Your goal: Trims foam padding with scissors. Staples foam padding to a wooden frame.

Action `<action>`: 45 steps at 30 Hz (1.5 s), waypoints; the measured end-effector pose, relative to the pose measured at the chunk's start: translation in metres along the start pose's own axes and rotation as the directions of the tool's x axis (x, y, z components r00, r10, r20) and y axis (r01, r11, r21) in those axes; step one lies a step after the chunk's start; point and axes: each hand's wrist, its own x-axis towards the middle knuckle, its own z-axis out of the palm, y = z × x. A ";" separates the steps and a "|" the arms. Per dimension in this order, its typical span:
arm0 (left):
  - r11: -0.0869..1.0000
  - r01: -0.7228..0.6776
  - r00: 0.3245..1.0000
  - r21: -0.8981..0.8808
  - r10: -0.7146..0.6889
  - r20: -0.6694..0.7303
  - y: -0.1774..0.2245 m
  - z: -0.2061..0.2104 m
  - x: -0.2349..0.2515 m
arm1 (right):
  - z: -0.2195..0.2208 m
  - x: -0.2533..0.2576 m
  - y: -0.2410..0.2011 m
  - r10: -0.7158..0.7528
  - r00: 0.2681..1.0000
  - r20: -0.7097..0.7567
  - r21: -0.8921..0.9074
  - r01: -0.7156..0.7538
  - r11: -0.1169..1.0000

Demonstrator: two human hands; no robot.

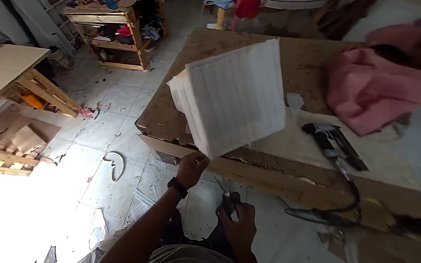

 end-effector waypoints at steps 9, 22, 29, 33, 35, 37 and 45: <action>0.990 -0.140 0.988 0.017 0.140 -0.069 -0.004 0.004 -0.003 | 0.045 0.010 -0.051 -0.030 0.962 -0.271 -0.131 -0.006 0.991; 0.996 -0.093 0.992 -0.008 0.092 -0.084 -0.010 0.007 0.012 | 0.067 0.031 -0.080 0.003 0.939 -0.344 -0.126 -0.050 0.991; 0.994 -0.091 0.992 -0.057 0.085 -0.091 -0.009 0.010 0.006 | 0.072 0.041 -0.085 0.011 0.942 -0.334 -0.111 -0.050 0.993; 0.999 -0.033 0.991 -0.037 0.028 -0.130 -0.001 0.016 0.010 | 0.080 0.050 -0.083 -0.006 0.942 -0.334 -0.078 -0.022 0.997; 1.000 -0.005 0.990 -0.014 0.003 -0.139 0.003 0.016 0.012 | 0.080 0.052 -0.081 -0.021 0.944 -0.330 -0.047 0.006 0.999; 1.000 -0.004 0.991 -0.025 0.001 -0.137 0.004 0.015 0.013 | 0.078 0.052 -0.080 -0.026 0.949 -0.316 -0.014 0.023 1.000; 0.986 -0.074 0.985 -0.148 0.049 -0.166 0.002 0.016 0.012 | 0.079 0.067 -0.097 -0.015 0.948 -0.318 0.014 0.020 1.000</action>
